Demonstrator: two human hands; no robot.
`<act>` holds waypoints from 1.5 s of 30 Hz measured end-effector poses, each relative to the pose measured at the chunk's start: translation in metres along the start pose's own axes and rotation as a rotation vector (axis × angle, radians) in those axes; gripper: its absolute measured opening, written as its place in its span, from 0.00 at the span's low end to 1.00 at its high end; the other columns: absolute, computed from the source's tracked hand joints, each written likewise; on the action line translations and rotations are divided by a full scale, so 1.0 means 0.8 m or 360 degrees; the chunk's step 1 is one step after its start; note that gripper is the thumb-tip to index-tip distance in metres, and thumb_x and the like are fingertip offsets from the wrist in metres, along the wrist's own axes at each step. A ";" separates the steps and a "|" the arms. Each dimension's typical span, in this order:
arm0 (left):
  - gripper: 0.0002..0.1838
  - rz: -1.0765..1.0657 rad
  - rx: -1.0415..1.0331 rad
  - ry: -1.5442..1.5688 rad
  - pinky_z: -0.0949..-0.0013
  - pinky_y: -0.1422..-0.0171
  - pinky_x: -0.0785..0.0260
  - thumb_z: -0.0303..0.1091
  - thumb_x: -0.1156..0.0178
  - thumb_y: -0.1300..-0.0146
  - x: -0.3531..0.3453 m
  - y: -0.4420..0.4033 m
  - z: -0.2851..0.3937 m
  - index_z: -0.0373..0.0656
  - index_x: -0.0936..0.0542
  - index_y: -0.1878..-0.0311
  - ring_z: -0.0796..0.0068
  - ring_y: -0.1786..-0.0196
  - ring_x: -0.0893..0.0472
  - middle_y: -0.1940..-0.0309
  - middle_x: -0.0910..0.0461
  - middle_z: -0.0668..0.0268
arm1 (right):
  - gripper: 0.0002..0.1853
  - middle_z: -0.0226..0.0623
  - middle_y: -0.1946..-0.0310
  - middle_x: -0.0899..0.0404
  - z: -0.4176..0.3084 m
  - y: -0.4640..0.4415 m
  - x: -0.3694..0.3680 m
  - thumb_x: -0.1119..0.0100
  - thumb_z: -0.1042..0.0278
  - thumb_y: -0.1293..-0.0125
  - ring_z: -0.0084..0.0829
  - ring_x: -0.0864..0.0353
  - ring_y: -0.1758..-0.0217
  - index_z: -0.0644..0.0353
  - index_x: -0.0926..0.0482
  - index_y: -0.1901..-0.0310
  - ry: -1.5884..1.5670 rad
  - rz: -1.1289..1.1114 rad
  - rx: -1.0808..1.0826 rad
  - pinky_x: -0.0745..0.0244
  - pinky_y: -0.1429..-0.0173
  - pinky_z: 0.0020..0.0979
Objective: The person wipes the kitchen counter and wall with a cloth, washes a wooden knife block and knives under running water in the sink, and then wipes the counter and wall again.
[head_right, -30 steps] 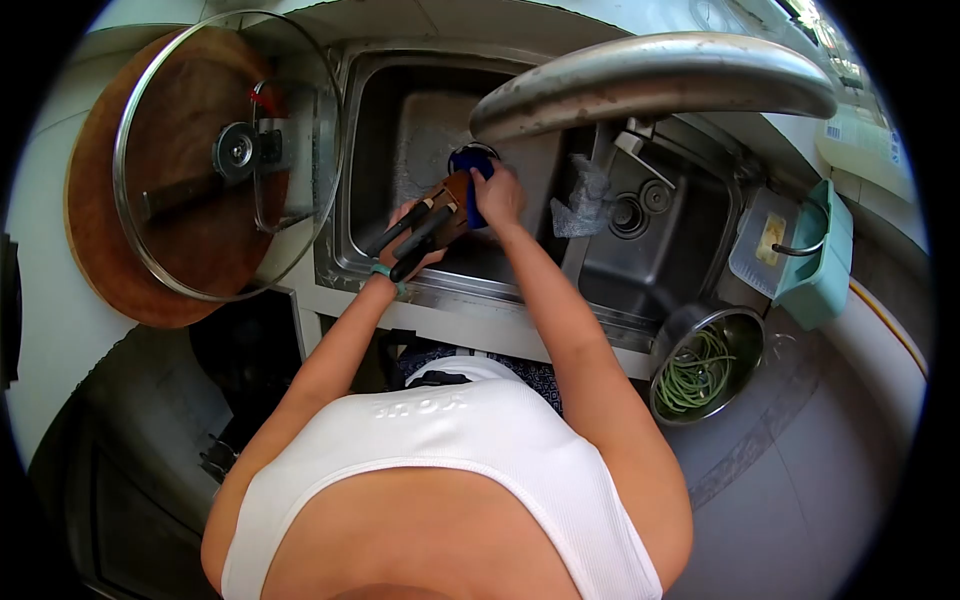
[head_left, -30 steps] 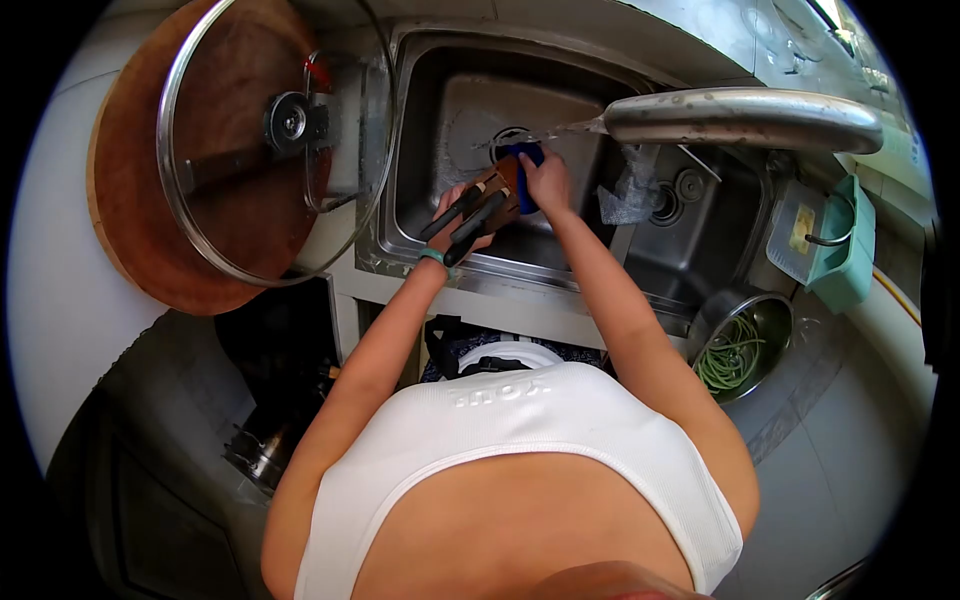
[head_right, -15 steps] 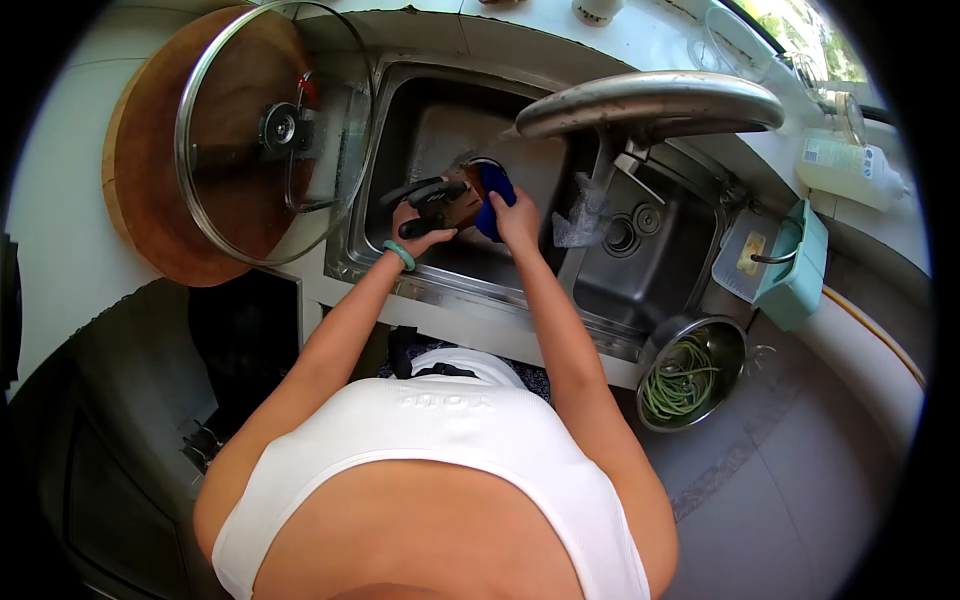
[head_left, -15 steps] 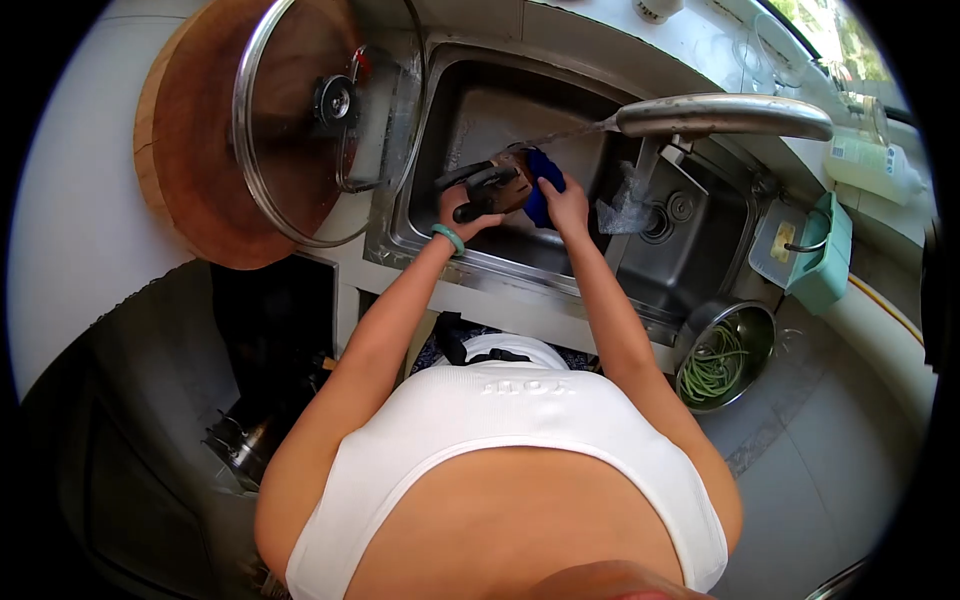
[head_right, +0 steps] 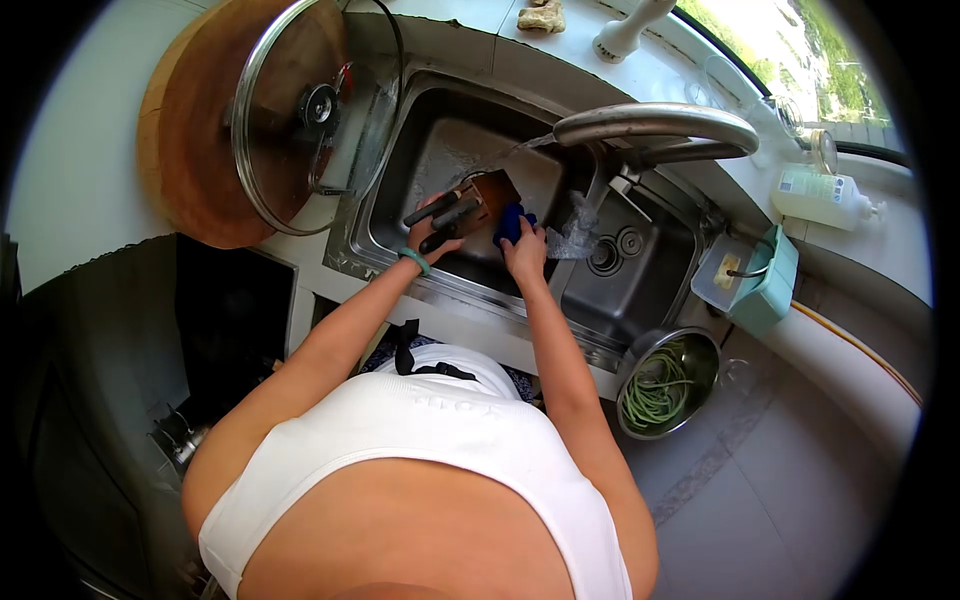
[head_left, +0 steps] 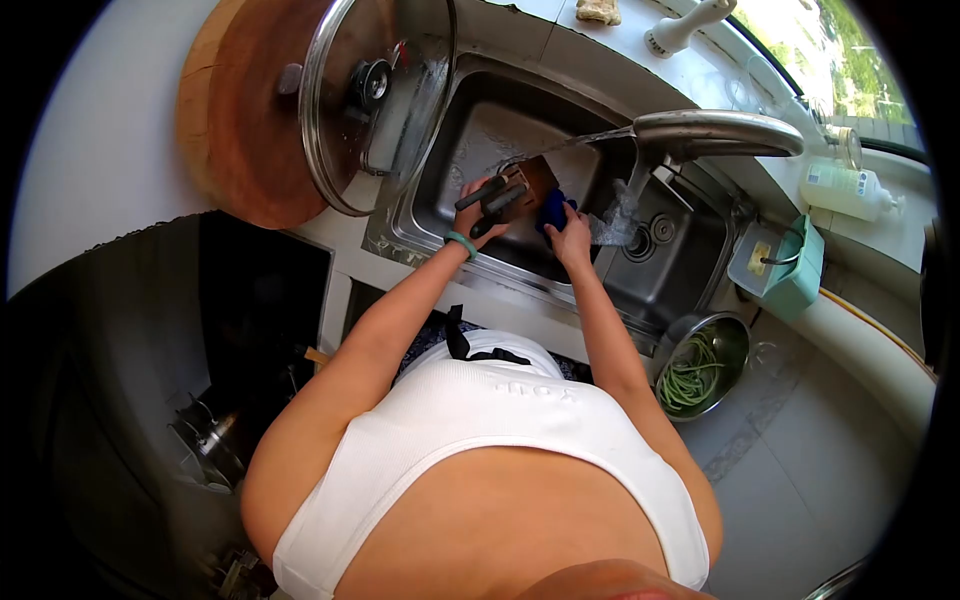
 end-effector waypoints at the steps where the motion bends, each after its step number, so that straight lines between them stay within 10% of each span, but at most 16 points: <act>1: 0.43 -0.0023 0.0033 0.0036 0.60 0.35 0.41 0.37 0.26 0.70 0.000 -0.001 0.001 0.42 0.32 0.43 0.54 0.41 0.35 0.46 0.33 0.57 | 0.31 0.56 0.49 0.30 -0.001 0.000 -0.003 0.35 0.66 0.49 0.52 0.28 0.48 0.58 0.29 0.41 0.0006 -0.0005 0.0011 0.32 0.42 0.40; 6: 0.40 -0.0099 0.0013 0.0033 0.61 0.35 0.40 0.32 0.29 0.62 0.007 0.009 0.012 0.43 0.34 0.41 0.53 0.41 0.35 0.45 0.34 0.56 | 0.21 0.59 0.47 0.31 -0.073 0.004 0.038 0.46 0.69 0.43 0.52 0.27 0.47 0.64 0.28 0.46 -0.0240 0.0076 0.0389 0.32 0.41 0.38; 8: 0.42 -0.0284 0.0596 0.0909 0.62 0.33 0.41 0.27 0.32 0.59 -0.011 0.018 -0.018 0.43 0.37 0.36 0.54 0.38 0.36 0.41 0.35 0.56 | 0.21 0.59 0.50 0.29 -0.108 0.005 0.052 0.46 0.66 0.41 0.50 0.25 0.49 0.67 0.29 0.47 -0.0201 -0.0011 0.0415 0.31 0.43 0.39; 11: 0.41 -0.0199 -0.0008 0.0178 0.64 0.34 0.39 0.23 0.35 0.57 -0.021 0.028 -0.030 0.42 0.39 0.35 0.54 0.39 0.33 0.40 0.34 0.55 | 0.25 0.57 0.56 0.25 -0.144 0.018 0.056 0.45 0.58 0.39 0.45 0.21 0.55 0.72 0.32 0.49 -0.0253 -0.0364 0.0112 0.26 0.52 0.37; 17: 0.37 -0.0140 0.0089 0.0240 0.64 0.36 0.36 0.20 0.42 0.52 -0.020 0.053 0.002 0.42 0.39 0.34 0.55 0.40 0.29 0.44 0.29 0.52 | 0.29 0.51 0.61 0.24 -0.108 0.032 0.009 0.43 0.55 0.38 0.36 0.19 0.68 0.72 0.39 0.47 -0.0503 -0.0384 -0.0146 0.20 0.67 0.31; 21: 0.23 -0.0354 0.0611 0.0572 0.65 0.43 0.30 0.22 0.46 0.47 -0.003 0.050 -0.006 0.40 0.26 0.44 0.56 0.50 0.21 0.57 0.20 0.54 | 0.14 0.43 0.69 0.24 -0.071 0.043 -0.039 0.47 0.65 0.36 0.33 0.21 0.74 0.70 0.32 0.59 -0.1329 -0.0774 -0.0621 0.22 0.72 0.28; 23: 0.15 -0.0466 0.1374 0.0875 0.66 0.47 0.28 0.26 0.49 0.43 -0.012 0.057 -0.041 0.39 0.22 0.52 0.59 0.54 0.20 0.59 0.20 0.57 | 0.11 0.41 0.72 0.24 -0.068 0.045 -0.048 0.49 0.67 0.36 0.31 0.22 0.75 0.69 0.30 0.63 -0.1388 -0.0871 -0.0700 0.23 0.74 0.26; 28: 0.31 -0.0756 0.0940 0.0254 0.64 0.60 0.29 0.60 0.48 0.42 -0.006 0.027 0.002 0.34 0.21 0.64 0.63 0.68 0.21 0.69 0.20 0.54 | 0.13 0.39 0.76 0.25 -0.117 0.058 -0.004 0.53 0.64 0.36 0.30 0.22 0.77 0.67 0.24 0.66 -0.0672 -0.0849 -0.0532 0.25 0.77 0.25; 36: 0.29 -0.1021 0.0507 -0.0176 0.53 0.44 0.33 0.49 0.57 0.36 -0.018 0.022 0.046 0.27 0.21 0.63 0.43 0.54 0.23 0.57 0.23 0.40 | 0.12 0.38 0.74 0.26 -0.118 0.080 0.019 0.54 0.65 0.37 0.29 0.23 0.78 0.66 0.26 0.64 -0.0866 -0.0789 -0.0565 0.32 0.81 0.26; 45: 0.23 -0.0856 0.0458 -0.0262 0.50 0.56 0.29 0.43 0.55 0.34 0.044 0.065 0.133 0.26 0.28 0.65 0.42 0.66 0.21 0.75 0.22 0.41 | 0.13 0.39 0.77 0.28 -0.144 0.129 0.101 0.55 0.68 0.39 0.30 0.26 0.82 0.72 0.33 0.61 -0.0881 -0.0742 -0.0408 0.31 0.81 0.31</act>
Point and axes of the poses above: each hand's wrist, its own y-axis away from the middle knuckle, its own x-axis out of the back of the hand, z = x × y, the point moved 8 cm from there along -y, towards the middle knuckle
